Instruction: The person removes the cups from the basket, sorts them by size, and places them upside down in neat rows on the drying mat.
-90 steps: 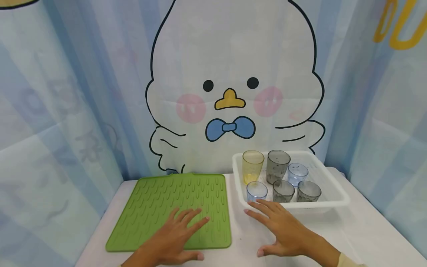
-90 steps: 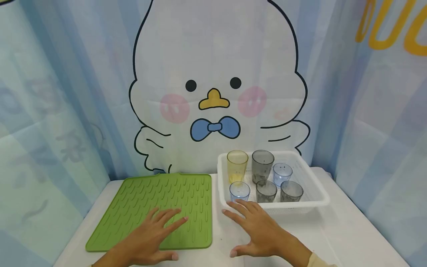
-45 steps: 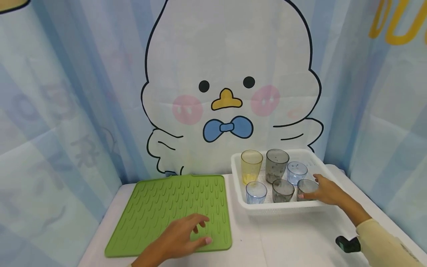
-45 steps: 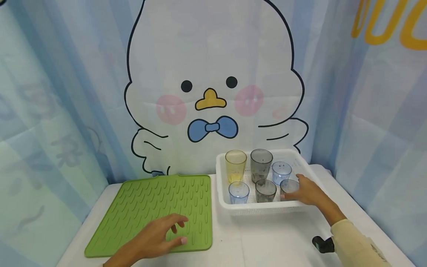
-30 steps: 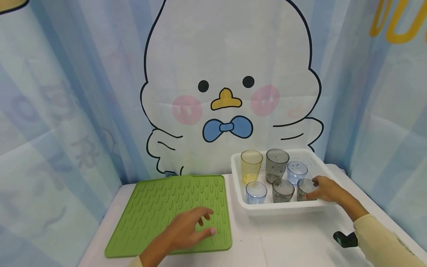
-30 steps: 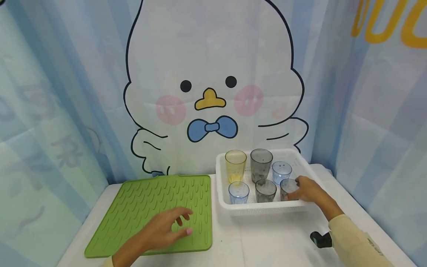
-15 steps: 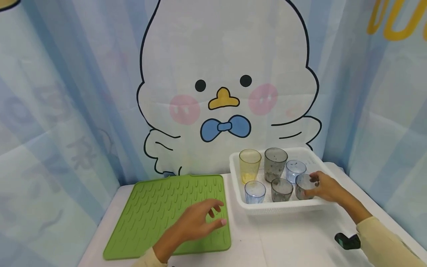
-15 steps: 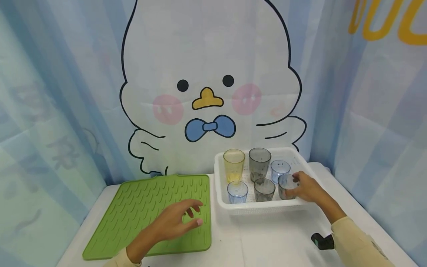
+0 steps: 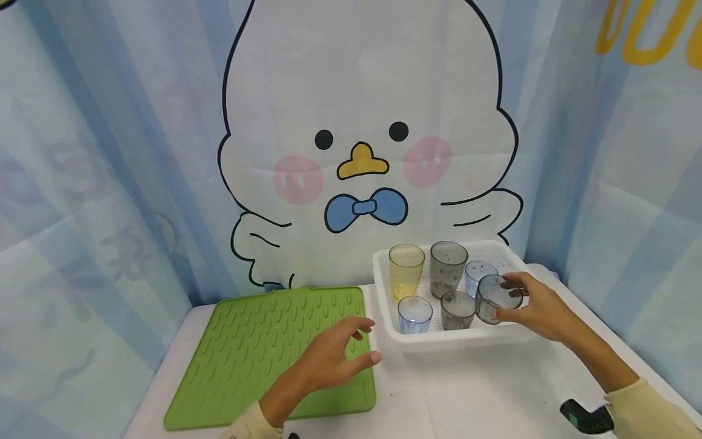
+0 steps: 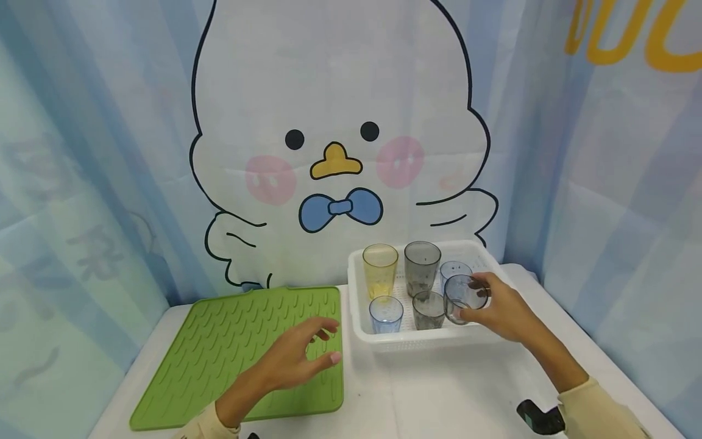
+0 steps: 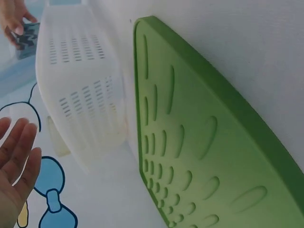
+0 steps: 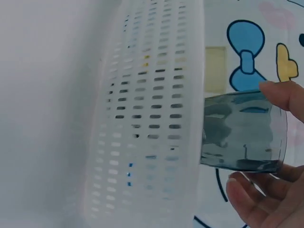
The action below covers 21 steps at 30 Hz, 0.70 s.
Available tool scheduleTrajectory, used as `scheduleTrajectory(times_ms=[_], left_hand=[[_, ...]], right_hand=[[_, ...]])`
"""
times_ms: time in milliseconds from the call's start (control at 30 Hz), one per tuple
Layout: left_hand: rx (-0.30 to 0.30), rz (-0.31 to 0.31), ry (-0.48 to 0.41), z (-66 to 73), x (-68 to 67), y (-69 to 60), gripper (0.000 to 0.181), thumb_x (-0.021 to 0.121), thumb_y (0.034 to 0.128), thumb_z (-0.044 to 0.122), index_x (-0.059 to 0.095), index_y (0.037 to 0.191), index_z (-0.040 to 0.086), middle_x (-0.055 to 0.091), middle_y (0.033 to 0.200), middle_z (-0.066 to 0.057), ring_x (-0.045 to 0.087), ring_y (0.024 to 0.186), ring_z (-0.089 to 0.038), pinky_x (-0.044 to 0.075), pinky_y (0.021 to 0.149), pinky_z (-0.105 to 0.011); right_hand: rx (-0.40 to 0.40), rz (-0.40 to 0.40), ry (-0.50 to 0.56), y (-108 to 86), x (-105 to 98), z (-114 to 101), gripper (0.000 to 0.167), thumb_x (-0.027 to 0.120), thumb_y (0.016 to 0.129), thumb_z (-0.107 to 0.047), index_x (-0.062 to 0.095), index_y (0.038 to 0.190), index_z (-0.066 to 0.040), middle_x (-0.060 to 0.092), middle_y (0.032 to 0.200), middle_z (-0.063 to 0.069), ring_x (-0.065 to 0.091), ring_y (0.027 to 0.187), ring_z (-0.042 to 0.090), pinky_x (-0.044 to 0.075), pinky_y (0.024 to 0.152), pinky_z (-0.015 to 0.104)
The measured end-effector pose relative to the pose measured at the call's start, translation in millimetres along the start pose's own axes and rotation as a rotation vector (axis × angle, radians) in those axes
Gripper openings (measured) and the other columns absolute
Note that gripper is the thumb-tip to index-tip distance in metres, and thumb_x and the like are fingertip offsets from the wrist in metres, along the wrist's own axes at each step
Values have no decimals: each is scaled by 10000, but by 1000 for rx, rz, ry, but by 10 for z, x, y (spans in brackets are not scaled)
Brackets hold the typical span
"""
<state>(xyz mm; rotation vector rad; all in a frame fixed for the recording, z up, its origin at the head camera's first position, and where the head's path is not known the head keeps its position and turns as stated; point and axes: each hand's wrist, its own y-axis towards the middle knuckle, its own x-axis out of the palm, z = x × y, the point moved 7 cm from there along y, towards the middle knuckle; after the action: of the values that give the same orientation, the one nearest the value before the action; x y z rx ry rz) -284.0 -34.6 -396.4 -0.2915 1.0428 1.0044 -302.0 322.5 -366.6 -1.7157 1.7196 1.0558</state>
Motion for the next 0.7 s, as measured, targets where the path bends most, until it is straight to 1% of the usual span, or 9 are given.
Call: scheduleTrajectory(times_ms=[100,133,200,300,433,600,700], left_hand=[[1,8,1,11,-7,2,602,601,941,597,543,1380,189,626,1306,53,621,1128,-137,540,896,-385],[2,9,-1,17,-9,2,608,601,941,597,537,1386,187,622,1316,50,619,1142,-146,539,911,-399],[3,10,-7,32,-13,3,614,600,943,594,524,1397,187,614,1328,44,614,1166,-157,534,935,-422],[8,11,-18,55,-14,10,629,595,943,600,510,1410,186,613,1331,29,611,1181,-174,530,950,-438],[25,11,-31,91,-1,32,642,601,946,586,494,1430,177,614,1328,-2,608,1182,-190,530,948,-436],[53,14,-48,171,9,63,669,614,947,563,472,1458,155,598,1356,-14,587,1201,-177,521,968,-432],[74,16,-73,234,11,80,686,626,948,542,448,1479,146,586,1380,-20,575,1226,-181,508,989,-447]], right_hand=[[-48,21,9,-76,-50,-183,844,836,823,-341,411,1422,74,578,1318,258,559,1170,440,574,857,424],[-62,25,16,-98,-59,-236,841,840,820,-340,415,1422,65,583,1320,243,568,1162,416,575,832,359],[-82,24,41,-139,-60,-336,833,847,816,-326,419,1423,51,588,1320,214,574,1153,377,556,804,286],[-104,14,75,-200,-27,-472,819,852,814,-310,425,1425,30,581,1329,192,574,1154,355,547,798,256],[-137,0,105,-274,43,-654,813,863,800,-309,440,1427,-10,581,1337,158,584,1144,323,550,796,273],[-181,-12,147,-355,129,-849,815,881,777,-308,458,1422,-44,586,1333,121,590,1077,229,545,785,266],[-178,-22,170,-402,183,-936,808,893,757,-320,479,1402,-67,597,1308,93,589,1047,188,546,792,250]])
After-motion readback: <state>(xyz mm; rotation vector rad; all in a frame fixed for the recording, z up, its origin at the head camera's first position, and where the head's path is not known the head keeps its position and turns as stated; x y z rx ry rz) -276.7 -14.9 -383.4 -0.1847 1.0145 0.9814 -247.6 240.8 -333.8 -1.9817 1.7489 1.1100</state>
